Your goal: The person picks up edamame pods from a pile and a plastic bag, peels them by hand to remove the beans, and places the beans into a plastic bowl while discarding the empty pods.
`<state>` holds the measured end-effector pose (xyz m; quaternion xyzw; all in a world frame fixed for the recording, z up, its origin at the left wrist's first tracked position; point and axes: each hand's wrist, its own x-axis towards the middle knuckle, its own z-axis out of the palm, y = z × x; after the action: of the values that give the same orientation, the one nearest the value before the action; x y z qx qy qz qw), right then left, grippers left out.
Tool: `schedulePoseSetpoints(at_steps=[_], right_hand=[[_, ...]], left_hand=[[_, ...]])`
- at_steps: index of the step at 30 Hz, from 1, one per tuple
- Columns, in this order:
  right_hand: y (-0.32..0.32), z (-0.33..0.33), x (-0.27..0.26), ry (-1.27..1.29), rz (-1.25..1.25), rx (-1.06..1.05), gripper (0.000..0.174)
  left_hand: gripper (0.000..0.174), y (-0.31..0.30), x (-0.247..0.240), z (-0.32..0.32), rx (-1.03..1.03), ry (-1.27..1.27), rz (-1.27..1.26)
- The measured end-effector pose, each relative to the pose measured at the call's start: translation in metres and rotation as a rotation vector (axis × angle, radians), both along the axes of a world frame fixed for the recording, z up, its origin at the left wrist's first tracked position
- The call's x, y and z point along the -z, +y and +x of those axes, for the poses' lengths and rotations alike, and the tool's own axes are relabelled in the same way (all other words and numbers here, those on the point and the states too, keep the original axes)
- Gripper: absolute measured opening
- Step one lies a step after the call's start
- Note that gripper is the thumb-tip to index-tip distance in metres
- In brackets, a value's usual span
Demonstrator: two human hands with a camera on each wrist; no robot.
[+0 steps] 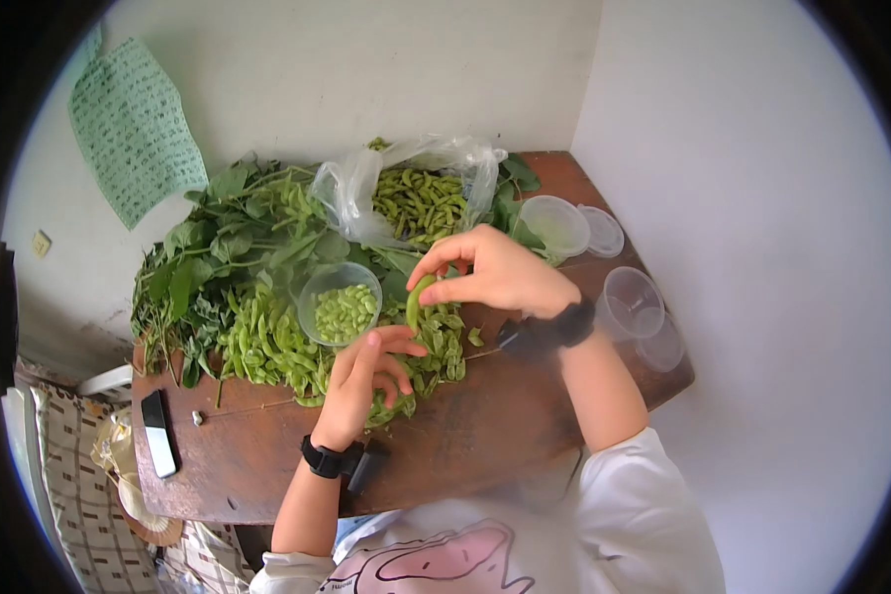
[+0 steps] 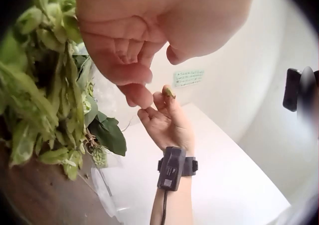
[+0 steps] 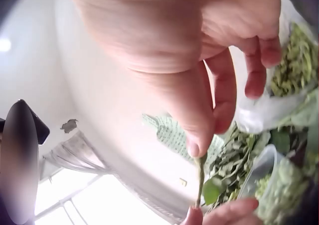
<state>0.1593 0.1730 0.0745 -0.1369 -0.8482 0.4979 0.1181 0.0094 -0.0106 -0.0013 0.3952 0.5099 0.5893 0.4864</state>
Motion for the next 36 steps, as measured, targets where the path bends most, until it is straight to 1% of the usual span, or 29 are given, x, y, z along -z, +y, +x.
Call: schedulePoseSetpoints(at_steps=[1, 2, 3, 4, 5, 6, 7, 8, 9, 11, 12, 14, 15, 17, 19, 21, 23, 24, 27, 29, 31, 32, 34, 36], right_hand=[[-0.008, -0.001, 0.007, 0.000, -0.066, 0.010, 0.016], [-0.012, -0.002, 0.018, 0.026, -0.091, -0.008, 0.015], [-0.016, -0.003, 0.027, 0.054, -0.117, -0.024, 0.015], [-0.019, -0.002, 0.029, -0.014, -0.172, -0.034, 0.020], [-0.023, -0.002, 0.034, -0.018, -0.176, -0.035, 0.020], [-0.028, -0.002, 0.041, 0.070, -0.382, -0.020, 0.023], [-0.033, -0.003, 0.046, 0.159, -0.586, -0.004, 0.027], [-0.036, -0.004, 0.048, 0.199, -0.644, -0.015, 0.029], [-0.038, -0.004, 0.053, 0.198, -0.647, -0.016, 0.029], [-0.039, -0.002, 0.067, 0.264, -0.725, 0.034, 0.025], [-0.038, -0.002, 0.070, 0.260, -0.729, 0.034, 0.025], [-0.037, -0.001, 0.076, 0.250, -0.833, 0.005, 0.024], [-0.037, 0.000, 0.079, 0.249, -0.838, 0.009, 0.024], [-0.038, 0.001, 0.084, 0.255, -0.791, 0.030, 0.024], [-0.040, 0.002, 0.082, 0.249, -0.771, 0.048, 0.023], [-0.042, 0.003, 0.078, 0.245, -0.751, 0.062, 0.023], [-0.044, 0.003, 0.076, 0.280, -0.890, -0.006, 0.023], [-0.045, 0.004, 0.076, 0.282, -0.893, -0.002, 0.023], [-0.048, 0.003, 0.077, 0.324, -0.831, 0.012, 0.023], [-0.047, 0.003, 0.078, 0.370, -0.670, -0.007, 0.023], [-0.048, 0.003, 0.078, 0.374, -0.688, -0.016, 0.022], [-0.048, 0.003, 0.079, 0.378, -0.704, -0.026, 0.022], [-0.049, 0.004, 0.079, 0.375, -0.705, -0.046, 0.023], [-0.049, 0.004, 0.079, 0.372, -0.706, -0.067, 0.023]], left_hand=[[0.046, -0.001, -0.001, 0.001, 0.077, -0.065, 0.007], [0.045, -0.002, -0.002, 0.002, 0.108, -0.125, 0.016], [0.045, -0.002, 0.000, 0.001, 0.103, -0.132, 0.011], [0.041, -0.002, 0.001, -0.001, 0.158, -0.136, 0.011], [0.037, -0.002, 0.002, -0.001, 0.213, -0.139, 0.012], [0.037, -0.002, 0.003, 0.000, 0.213, -0.142, 0.008], [0.033, -0.002, 0.005, 0.000, 0.191, -0.126, 0.026], [0.029, -0.002, 0.005, 0.001, 0.168, -0.110, 0.045], [0.029, -0.002, 0.006, 0.001, 0.166, -0.111, 0.043], [0.025, -0.001, 0.008, 0.002, 0.122, -0.019, 0.027], [0.025, -0.001, 0.008, 0.003, 0.121, -0.023, 0.023], [0.030, 0.000, 0.006, 0.005, 0.097, 0.001, 0.016], [0.030, 0.000, 0.005, 0.005, 0.099, -0.001, 0.010], [0.034, 0.000, 0.003, 0.005, 0.101, -0.132, -0.046], [0.036, 0.000, 0.005, 0.006, 0.104, -0.151, -0.068], [0.035, 0.000, 0.008, 0.005, 0.117, -0.217, -0.097], [0.033, 0.001, 0.010, 0.006, 0.112, -0.256, -0.103], [0.031, 0.001, 0.012, 0.006, 0.108, -0.263, -0.092], [0.027, 0.001, 0.017, 0.002, 0.130, -0.280, -0.075], [0.025, 0.001, 0.018, 0.001, 0.156, -0.291, -0.070], [0.022, 0.000, 0.019, 0.000, 0.201, -0.361, -0.031], [0.022, 0.000, 0.019, 0.000, 0.202, -0.362, -0.032], [0.020, -0.001, 0.021, 0.000, 0.255, -0.465, -0.028], [0.019, -0.002, 0.022, 0.000, 0.272, -0.515, -0.031]])
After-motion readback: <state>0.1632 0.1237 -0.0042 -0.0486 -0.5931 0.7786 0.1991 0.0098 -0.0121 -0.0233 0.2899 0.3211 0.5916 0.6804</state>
